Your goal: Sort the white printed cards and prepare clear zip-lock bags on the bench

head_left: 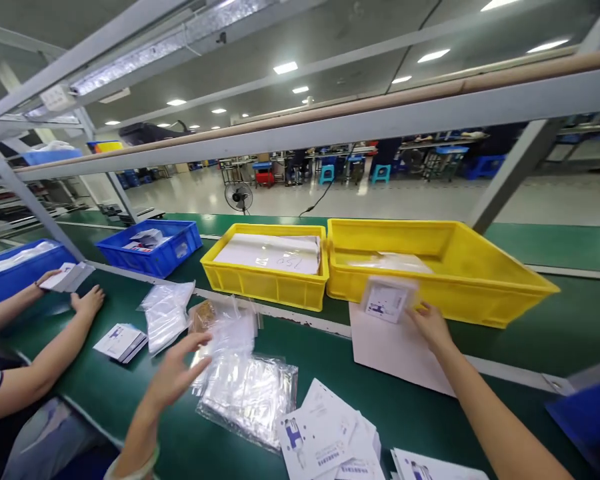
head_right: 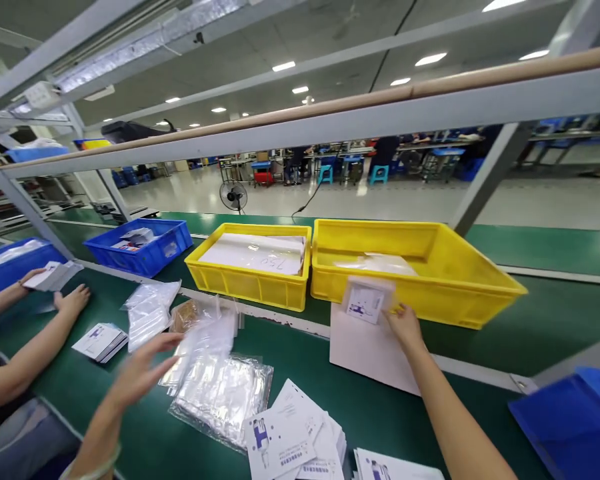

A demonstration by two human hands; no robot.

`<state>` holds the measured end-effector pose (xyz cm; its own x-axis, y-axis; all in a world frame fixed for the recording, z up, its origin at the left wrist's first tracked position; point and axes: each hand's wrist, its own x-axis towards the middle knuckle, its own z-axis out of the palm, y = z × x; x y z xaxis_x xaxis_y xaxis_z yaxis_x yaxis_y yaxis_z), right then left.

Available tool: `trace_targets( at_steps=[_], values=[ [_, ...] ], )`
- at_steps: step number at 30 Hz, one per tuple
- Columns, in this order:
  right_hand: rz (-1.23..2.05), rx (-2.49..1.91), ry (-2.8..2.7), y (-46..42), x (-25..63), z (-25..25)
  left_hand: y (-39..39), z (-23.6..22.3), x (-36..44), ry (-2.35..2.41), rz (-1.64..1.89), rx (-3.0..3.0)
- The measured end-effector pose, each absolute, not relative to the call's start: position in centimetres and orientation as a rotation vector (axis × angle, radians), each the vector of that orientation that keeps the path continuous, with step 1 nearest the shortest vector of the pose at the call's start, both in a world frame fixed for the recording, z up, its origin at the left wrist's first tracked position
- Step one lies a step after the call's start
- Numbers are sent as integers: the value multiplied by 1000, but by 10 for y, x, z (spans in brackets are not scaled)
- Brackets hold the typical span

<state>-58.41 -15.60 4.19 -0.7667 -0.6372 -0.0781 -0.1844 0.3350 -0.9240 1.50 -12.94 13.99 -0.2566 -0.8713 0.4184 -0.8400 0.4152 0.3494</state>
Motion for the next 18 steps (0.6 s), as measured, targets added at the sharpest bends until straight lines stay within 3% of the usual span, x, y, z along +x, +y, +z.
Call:
trace_targets(
  at_steps=[7,14,18],
  values=[
    [-1379,-892,2195,-111,-559,57,-224,73,-30,-2070,83,1509],
    [-1297,-862,2200,-76,-536,91,-283,112,-3,-1860,193,1481],
    [-1247,-887,2197,-62,-528,88,-290,107,-16,-2045,184,1362]
  ],
)
